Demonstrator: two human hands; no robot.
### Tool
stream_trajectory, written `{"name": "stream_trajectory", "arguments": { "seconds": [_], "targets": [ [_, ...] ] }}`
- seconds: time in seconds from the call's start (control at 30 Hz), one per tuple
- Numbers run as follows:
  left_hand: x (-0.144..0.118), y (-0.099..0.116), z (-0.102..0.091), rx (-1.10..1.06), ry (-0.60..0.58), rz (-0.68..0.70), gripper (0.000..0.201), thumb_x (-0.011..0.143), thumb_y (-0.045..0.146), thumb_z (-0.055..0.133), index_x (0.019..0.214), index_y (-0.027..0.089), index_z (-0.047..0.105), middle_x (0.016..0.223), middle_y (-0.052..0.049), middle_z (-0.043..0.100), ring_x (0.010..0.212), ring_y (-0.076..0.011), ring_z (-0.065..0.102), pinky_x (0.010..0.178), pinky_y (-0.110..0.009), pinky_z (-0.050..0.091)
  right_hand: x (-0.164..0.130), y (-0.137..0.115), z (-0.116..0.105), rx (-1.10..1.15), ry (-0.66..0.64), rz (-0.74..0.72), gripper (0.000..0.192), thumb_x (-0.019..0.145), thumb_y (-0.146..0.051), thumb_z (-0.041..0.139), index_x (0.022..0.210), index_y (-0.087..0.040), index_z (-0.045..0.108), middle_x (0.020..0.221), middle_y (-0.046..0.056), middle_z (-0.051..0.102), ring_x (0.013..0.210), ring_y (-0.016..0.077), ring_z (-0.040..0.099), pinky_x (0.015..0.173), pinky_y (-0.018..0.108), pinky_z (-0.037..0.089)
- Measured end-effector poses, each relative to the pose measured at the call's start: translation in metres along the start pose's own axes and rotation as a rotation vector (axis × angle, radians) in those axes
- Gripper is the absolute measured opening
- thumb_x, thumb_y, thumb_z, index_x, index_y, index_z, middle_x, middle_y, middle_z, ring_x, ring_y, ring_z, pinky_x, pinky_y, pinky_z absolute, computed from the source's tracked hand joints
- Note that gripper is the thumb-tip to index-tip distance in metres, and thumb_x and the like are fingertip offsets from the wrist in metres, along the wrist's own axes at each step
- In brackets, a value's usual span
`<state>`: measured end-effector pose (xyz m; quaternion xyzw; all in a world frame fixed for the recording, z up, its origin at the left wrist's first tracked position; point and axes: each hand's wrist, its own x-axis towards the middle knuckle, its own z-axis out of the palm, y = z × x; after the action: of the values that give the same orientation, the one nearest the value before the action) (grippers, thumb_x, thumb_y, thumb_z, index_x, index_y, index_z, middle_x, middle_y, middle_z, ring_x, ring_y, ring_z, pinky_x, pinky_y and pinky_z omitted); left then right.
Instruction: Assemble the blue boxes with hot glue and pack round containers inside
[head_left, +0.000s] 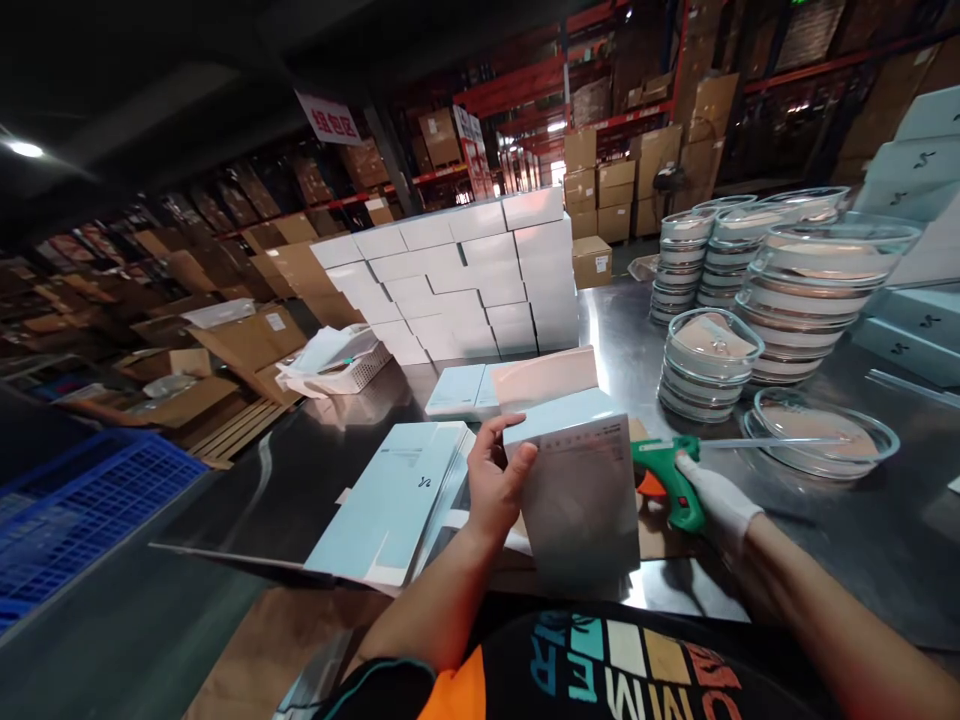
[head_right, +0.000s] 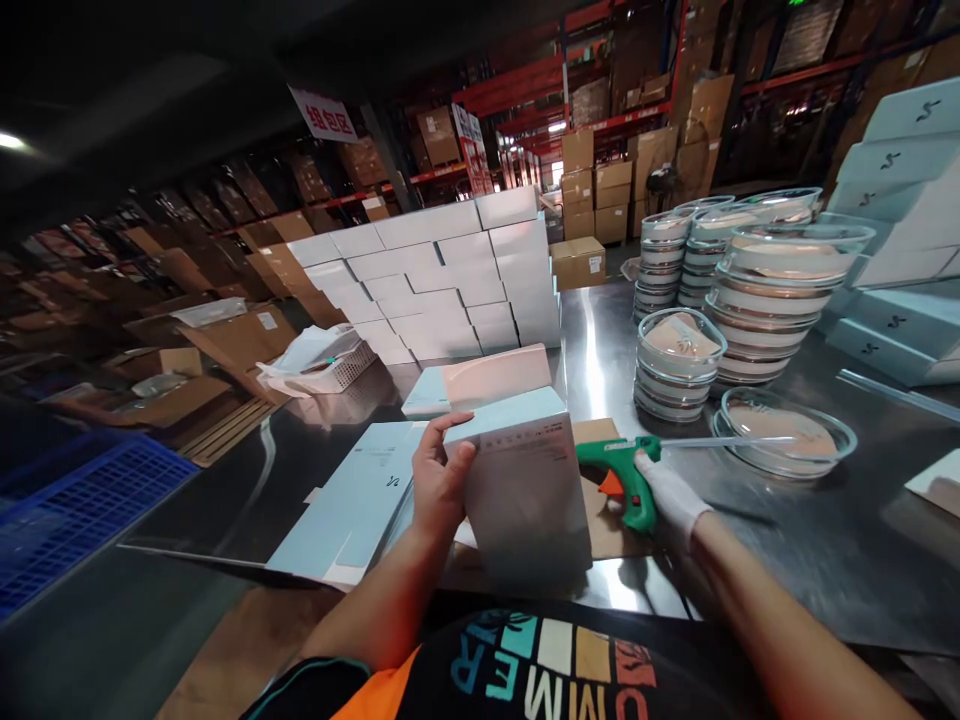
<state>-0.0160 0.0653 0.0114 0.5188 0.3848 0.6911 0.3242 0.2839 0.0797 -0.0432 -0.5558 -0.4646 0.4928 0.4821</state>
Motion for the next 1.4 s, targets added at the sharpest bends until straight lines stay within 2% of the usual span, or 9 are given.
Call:
{"name": "stream_trajectory", "arguments": {
  "seconds": [0.13, 0.27, 0.37, 0.57, 0.77, 0.97, 1.13, 1.27, 1.4],
  "targets": [
    [-0.001, -0.003, 0.003, 0.017, -0.033, 0.02, 0.065, 0.075, 0.074, 0.087, 0.109, 0.02, 0.075, 0.091, -0.005, 0.074, 0.074, -0.0186, 0.064, 0.065, -0.028, 0.049, 0.002, -0.001, -0.01, -0.151, 0.143, -0.103, 0.037, 0.081, -0.058, 0.08, 0.066, -0.026, 0.072, 0.062, 0.01, 0.074, 0.055, 0.0264, 0.068, 0.054, 0.037, 0.056],
    [-0.005, -0.007, 0.013, 0.055, -0.123, 0.092, 0.061, 0.076, 0.074, 0.086, 0.108, 0.022, 0.077, 0.098, -0.006, 0.076, 0.086, -0.0232, 0.07, 0.076, -0.032, 0.055, -0.014, -0.049, 0.019, 0.037, 0.036, -0.376, 0.061, 0.09, -0.064, 0.071, 0.137, -0.024, 0.071, 0.135, 0.013, 0.078, 0.118, 0.0334, 0.076, 0.101, 0.048, 0.061],
    [-0.008, -0.011, 0.019, 0.073, -0.198, 0.17, 0.056, 0.08, 0.072, 0.085, 0.105, 0.023, 0.077, 0.105, -0.008, 0.076, 0.094, -0.0252, 0.073, 0.082, -0.035, 0.058, -0.022, -0.08, 0.042, 0.005, -0.105, -0.47, 0.061, 0.09, -0.052, 0.072, 0.144, -0.023, 0.067, 0.144, 0.012, 0.073, 0.139, 0.0354, 0.065, 0.121, 0.053, 0.05],
    [-0.004, -0.025, 0.016, -0.056, -0.167, 0.412, 0.043, 0.088, 0.054, 0.087, 0.117, 0.028, 0.068, 0.118, -0.007, 0.076, 0.116, -0.0272, 0.076, 0.101, -0.043, 0.059, -0.019, -0.065, 0.029, -0.183, -0.238, -0.697, 0.06, 0.083, -0.054, 0.09, 0.132, -0.023, 0.075, 0.165, 0.017, 0.056, 0.153, 0.0398, 0.053, 0.129, 0.06, 0.04],
    [0.02, -0.009, -0.013, 0.14, -0.445, 0.591, 0.015, 0.1, 0.038, 0.077, 0.111, 0.03, 0.081, 0.118, -0.009, 0.076, 0.125, -0.0318, 0.073, 0.106, -0.051, 0.059, -0.033, -0.057, 0.029, -0.252, -0.274, -1.027, 0.027, 0.105, -0.027, 0.067, 0.126, -0.035, 0.081, 0.15, 0.009, 0.07, 0.138, 0.0265, 0.067, 0.118, 0.051, 0.054],
    [0.032, 0.047, 0.001, 0.747, -0.848, 0.658, 0.089, 0.084, 0.056, 0.09, 0.162, 0.032, 0.054, 0.145, -0.017, 0.071, 0.134, -0.043, 0.066, 0.112, -0.058, 0.053, -0.04, -0.072, 0.048, -0.423, -0.245, -1.239, 0.055, 0.104, -0.033, 0.068, 0.159, -0.034, 0.059, 0.169, 0.012, 0.053, 0.15, 0.0302, 0.056, 0.123, 0.053, 0.048],
    [0.051, 0.054, -0.012, 0.655, -0.531, 0.518, 0.089, 0.086, 0.045, 0.089, 0.165, 0.034, 0.05, 0.149, -0.013, 0.067, 0.13, -0.0361, 0.067, 0.118, -0.055, 0.051, -0.004, -0.058, -0.049, -0.745, -0.018, -0.936, 0.078, 0.107, -0.055, 0.055, 0.171, -0.012, 0.04, 0.174, 0.025, 0.041, 0.163, 0.036, 0.04, 0.133, 0.054, 0.034],
    [0.07, 0.018, -0.053, 0.299, 0.016, 0.233, 0.125, 0.067, 0.047, 0.101, 0.17, 0.025, 0.033, 0.164, -0.016, 0.05, 0.144, -0.0356, 0.056, 0.126, -0.055, 0.045, 0.018, -0.016, -0.16, -1.183, 0.489, -0.278, 0.044, 0.094, -0.038, 0.073, 0.127, -0.009, 0.073, 0.159, 0.036, 0.053, 0.153, 0.0476, 0.045, 0.12, 0.07, 0.032],
    [0.052, -0.035, -0.065, 0.237, 0.095, 0.059, 0.111, 0.056, 0.042, 0.103, 0.153, 0.024, 0.051, 0.149, -0.013, 0.061, 0.136, -0.0358, 0.06, 0.124, -0.056, 0.045, 0.017, 0.018, -0.198, -1.145, 0.607, -0.198, 0.022, 0.099, -0.017, 0.054, 0.086, -0.018, 0.071, 0.141, 0.027, 0.071, 0.147, 0.0404, 0.054, 0.117, 0.069, 0.029]
  ]
}}
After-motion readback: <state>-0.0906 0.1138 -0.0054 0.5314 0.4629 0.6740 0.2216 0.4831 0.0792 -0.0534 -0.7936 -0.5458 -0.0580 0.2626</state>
